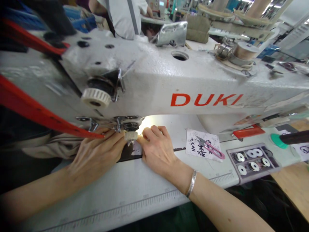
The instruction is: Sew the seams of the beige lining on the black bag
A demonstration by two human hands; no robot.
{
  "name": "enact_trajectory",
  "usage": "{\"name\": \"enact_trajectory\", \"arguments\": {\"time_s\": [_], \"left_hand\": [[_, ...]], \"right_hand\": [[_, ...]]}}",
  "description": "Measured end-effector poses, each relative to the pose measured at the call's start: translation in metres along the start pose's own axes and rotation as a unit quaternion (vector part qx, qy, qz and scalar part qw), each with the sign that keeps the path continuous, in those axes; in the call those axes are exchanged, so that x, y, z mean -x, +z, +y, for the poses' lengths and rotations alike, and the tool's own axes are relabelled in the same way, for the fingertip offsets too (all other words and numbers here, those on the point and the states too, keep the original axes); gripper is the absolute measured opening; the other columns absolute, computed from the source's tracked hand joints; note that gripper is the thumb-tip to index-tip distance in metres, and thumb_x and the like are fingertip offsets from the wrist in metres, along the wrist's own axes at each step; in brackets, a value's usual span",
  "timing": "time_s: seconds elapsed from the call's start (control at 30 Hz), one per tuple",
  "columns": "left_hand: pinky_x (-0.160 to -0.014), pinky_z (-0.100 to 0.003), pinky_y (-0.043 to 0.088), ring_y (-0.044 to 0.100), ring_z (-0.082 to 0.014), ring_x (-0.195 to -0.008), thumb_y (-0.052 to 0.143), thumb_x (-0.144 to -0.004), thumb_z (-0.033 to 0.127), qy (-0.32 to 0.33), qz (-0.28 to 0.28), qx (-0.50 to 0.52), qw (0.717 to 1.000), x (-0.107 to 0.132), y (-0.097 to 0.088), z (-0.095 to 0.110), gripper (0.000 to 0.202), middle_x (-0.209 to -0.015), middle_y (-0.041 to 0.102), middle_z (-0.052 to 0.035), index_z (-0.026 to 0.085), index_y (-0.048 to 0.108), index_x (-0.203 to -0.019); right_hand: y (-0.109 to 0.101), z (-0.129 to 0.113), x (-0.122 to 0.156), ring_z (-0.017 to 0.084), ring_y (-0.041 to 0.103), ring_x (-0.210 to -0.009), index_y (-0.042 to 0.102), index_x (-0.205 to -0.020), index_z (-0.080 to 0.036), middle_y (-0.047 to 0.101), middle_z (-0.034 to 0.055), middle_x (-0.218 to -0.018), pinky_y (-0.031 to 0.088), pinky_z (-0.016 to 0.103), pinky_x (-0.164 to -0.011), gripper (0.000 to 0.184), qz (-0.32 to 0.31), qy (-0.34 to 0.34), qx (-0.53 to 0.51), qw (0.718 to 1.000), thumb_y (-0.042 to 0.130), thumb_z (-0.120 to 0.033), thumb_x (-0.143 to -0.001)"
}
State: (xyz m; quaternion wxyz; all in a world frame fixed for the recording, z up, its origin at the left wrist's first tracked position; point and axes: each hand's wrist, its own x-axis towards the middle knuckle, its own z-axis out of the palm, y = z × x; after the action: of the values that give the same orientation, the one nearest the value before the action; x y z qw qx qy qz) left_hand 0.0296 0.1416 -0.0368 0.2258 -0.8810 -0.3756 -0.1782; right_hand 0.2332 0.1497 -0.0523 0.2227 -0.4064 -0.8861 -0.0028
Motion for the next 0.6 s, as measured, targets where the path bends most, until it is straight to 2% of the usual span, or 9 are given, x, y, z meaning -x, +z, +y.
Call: {"name": "enact_trajectory", "arguments": {"time_s": [0.3, 0.4, 0.47, 0.6], "left_hand": [[-0.076, -0.039, 0.044, 0.060, -0.0230, -0.078, 0.053, -0.088, 0.003, 0.000, -0.023, 0.004, 1.000, 0.004, 0.004, -0.003, 0.016, -0.083, 0.065, -0.0039, 0.016, 0.062, -0.083], [-0.079, -0.039, 0.046, 0.062, -0.0224, -0.081, 0.054, -0.089, 0.005, 0.001, -0.033, 0.010, 0.999, 0.005, 0.009, -0.004, 0.015, -0.086, 0.065, -0.0034, 0.016, 0.063, -0.086], [-0.082, -0.039, 0.047, 0.064, -0.0225, -0.087, 0.054, -0.090, 0.005, 0.004, -0.035, 0.015, 0.999, 0.007, 0.013, -0.004, 0.014, -0.091, 0.066, -0.0039, 0.015, 0.063, -0.091], [-0.080, -0.038, 0.050, 0.065, -0.0239, -0.090, 0.055, -0.089, 0.005, 0.006, -0.027, 0.027, 0.999, 0.012, 0.018, -0.008, 0.017, -0.097, 0.068, -0.0060, 0.014, 0.064, -0.100]], "right_hand": [[0.004, 0.003, 0.001, 0.023, 0.049, -0.091, 0.070, -0.096, -0.020, 0.064, 0.0043, -0.087, 0.034, 0.036, -0.082, 0.023, 0.020, -0.028, 0.005, 0.999, 0.057, -0.005, -0.085], [0.006, 0.007, 0.000, 0.023, 0.049, -0.092, 0.070, -0.091, -0.019, 0.065, 0.0055, -0.090, 0.034, 0.036, -0.081, 0.021, 0.013, -0.047, 0.007, 0.999, 0.056, -0.005, -0.085], [0.008, 0.007, -0.002, 0.023, 0.050, -0.094, 0.070, -0.091, -0.019, 0.066, 0.0061, -0.094, 0.034, 0.036, -0.082, 0.020, -0.004, -0.057, 0.002, 0.998, 0.055, -0.006, -0.087], [-0.002, 0.002, -0.004, 0.022, 0.053, -0.098, 0.069, -0.113, -0.021, 0.067, 0.0052, -0.098, 0.037, 0.034, -0.085, 0.030, -0.067, -0.042, -0.028, 0.996, 0.051, -0.008, -0.093]]}}
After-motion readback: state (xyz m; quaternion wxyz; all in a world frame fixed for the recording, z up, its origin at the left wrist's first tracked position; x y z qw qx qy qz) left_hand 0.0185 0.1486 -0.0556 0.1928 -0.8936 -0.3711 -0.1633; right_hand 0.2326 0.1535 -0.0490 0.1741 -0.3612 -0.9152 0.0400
